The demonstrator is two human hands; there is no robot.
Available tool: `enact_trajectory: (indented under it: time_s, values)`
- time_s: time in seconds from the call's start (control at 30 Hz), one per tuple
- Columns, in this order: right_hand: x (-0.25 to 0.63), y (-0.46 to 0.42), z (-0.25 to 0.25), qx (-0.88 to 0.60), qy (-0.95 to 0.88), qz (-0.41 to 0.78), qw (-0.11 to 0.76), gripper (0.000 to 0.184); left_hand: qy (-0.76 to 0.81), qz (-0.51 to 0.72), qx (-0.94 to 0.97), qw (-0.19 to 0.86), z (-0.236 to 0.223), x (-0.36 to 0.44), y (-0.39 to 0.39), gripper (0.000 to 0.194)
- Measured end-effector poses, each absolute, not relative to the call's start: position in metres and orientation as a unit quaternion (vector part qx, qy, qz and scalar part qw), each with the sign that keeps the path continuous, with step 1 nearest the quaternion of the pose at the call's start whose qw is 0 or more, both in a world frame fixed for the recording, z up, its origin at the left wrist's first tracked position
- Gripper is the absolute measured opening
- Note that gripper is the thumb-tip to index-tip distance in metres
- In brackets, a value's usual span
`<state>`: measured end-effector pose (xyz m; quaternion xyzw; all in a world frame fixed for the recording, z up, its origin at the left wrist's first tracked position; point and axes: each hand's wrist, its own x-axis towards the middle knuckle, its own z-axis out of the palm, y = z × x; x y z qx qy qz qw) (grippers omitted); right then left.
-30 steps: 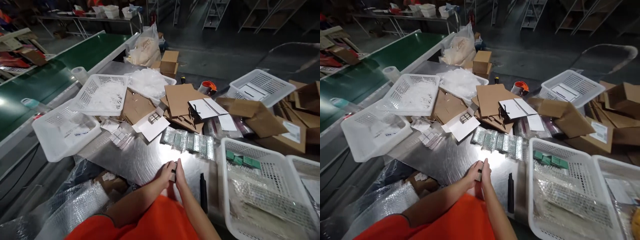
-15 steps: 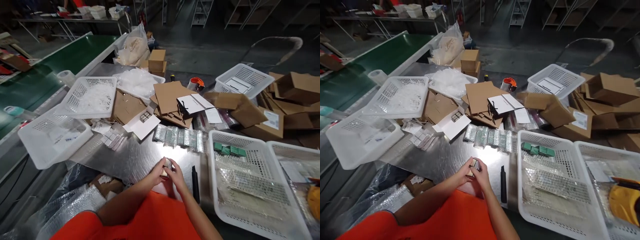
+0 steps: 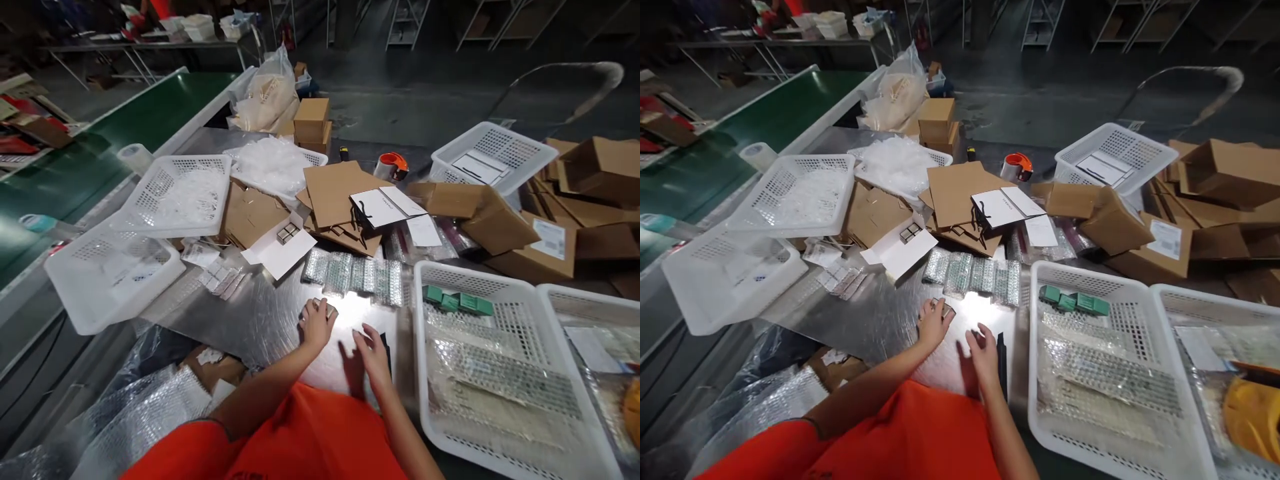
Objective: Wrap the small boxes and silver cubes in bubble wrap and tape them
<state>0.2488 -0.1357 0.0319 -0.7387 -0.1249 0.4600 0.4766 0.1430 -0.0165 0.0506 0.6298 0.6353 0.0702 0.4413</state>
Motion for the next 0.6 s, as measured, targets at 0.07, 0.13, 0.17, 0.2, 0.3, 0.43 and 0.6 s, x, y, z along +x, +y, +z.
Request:
enact_trajectory:
  time_s: [0.07,0.13,0.17,0.2,0.3,0.43,0.6]
  values:
    - [0.258,-0.151,0.023,-0.791,-0.138,0.389,0.452,0.051,0.627,0.03,0.698,0.344,0.038,0.155,-0.029,0.045]
    - [0.26,-0.161,0.015,-0.822,-0.193,0.345,0.41,0.045,0.62,0.008,0.721,0.31,0.028,0.163,-0.042,0.044]
    - [0.259,-0.163,0.011,-0.826,-0.237,0.335,0.388,0.043,0.62,0.002,0.724,0.303,0.025,0.165,-0.046,0.045]
    - [0.257,-0.163,0.008,-0.825,-0.285,0.325,0.365,0.043,0.621,-0.004,0.725,0.299,0.025,0.167,-0.049,0.048]
    - [0.246,-0.154,0.001,-0.807,-0.411,0.293,0.306,0.056,0.61,-0.028,0.723,0.323,0.031,0.162,-0.043,0.062]
    - [0.226,-0.13,-0.004,-0.788,-0.504,0.263,0.237,0.087,0.569,0.001,0.699,0.432,0.046,0.135,-0.014,0.08]
    - [0.208,-0.102,-0.009,-0.775,-0.576,0.192,0.177,0.099,0.466,0.019,0.695,0.548,0.049,0.098,0.022,0.097]
